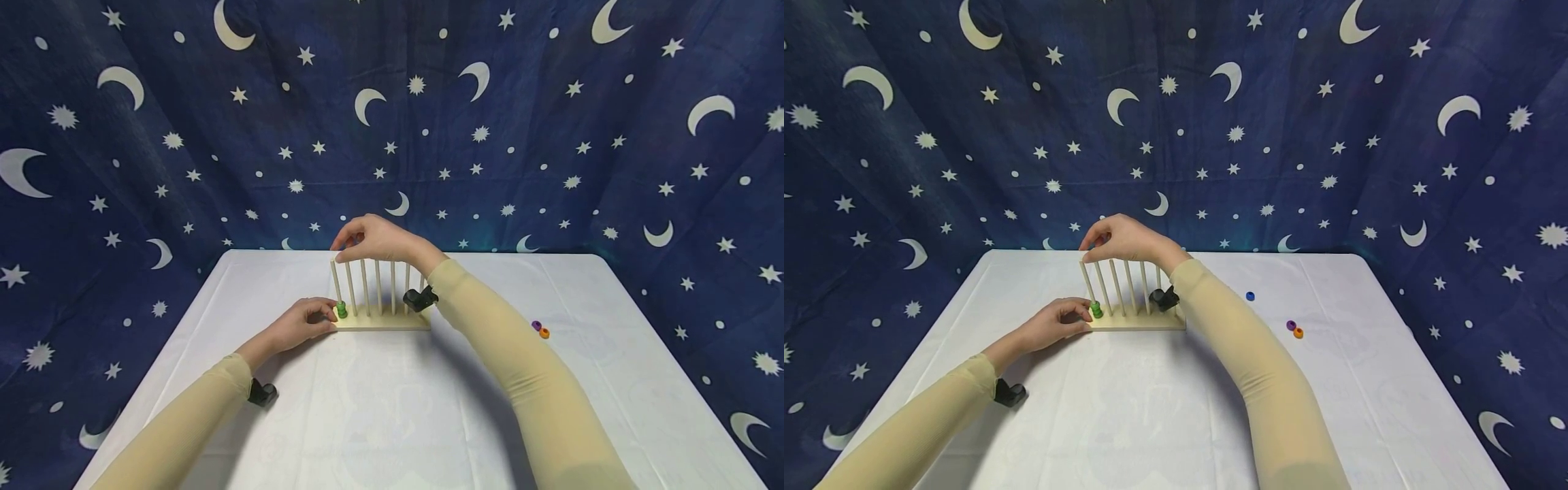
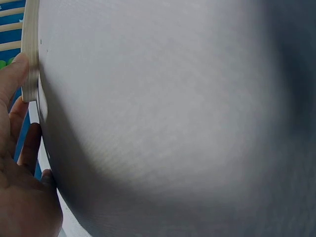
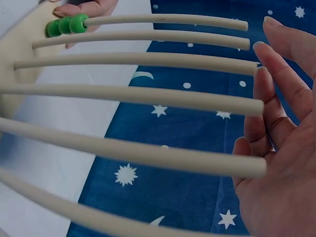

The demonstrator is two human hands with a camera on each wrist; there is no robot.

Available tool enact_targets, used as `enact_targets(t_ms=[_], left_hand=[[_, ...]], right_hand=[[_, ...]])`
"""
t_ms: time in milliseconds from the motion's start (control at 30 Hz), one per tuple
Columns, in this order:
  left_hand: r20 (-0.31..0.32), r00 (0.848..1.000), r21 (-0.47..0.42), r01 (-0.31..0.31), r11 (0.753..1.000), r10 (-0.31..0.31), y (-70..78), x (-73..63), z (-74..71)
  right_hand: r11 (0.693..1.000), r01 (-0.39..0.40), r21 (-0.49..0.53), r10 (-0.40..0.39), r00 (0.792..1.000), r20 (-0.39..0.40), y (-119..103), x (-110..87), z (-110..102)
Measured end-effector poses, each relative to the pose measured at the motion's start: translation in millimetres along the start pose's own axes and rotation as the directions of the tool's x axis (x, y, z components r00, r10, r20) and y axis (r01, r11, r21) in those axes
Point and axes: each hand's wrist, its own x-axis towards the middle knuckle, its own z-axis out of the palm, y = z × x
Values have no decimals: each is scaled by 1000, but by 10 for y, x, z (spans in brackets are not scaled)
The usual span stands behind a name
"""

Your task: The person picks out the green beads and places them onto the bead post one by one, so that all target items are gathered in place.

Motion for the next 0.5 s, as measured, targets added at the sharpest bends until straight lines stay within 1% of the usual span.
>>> enact_targets(t_ms=[233,400,433,500], left_hand=[[-4,1000,3,14,1000,-14,13,5,-5],[-7,1000,1,14,1000,-14,21,2,0],[-8,1000,0,20,1000,-20,20,2,3],[-9,1000,4,14,1000,-14,18,2,7]], right_hand=[[1000,-15,-16,15,999,-31,-45,-99,-94],[1000,0,-31,-1,999,-45,-50,-186,-156],[999,1,-35,-3,999,-51,-47,-203,-169],[999,3,-47,-6,998,-67,-44,-239,-197]])
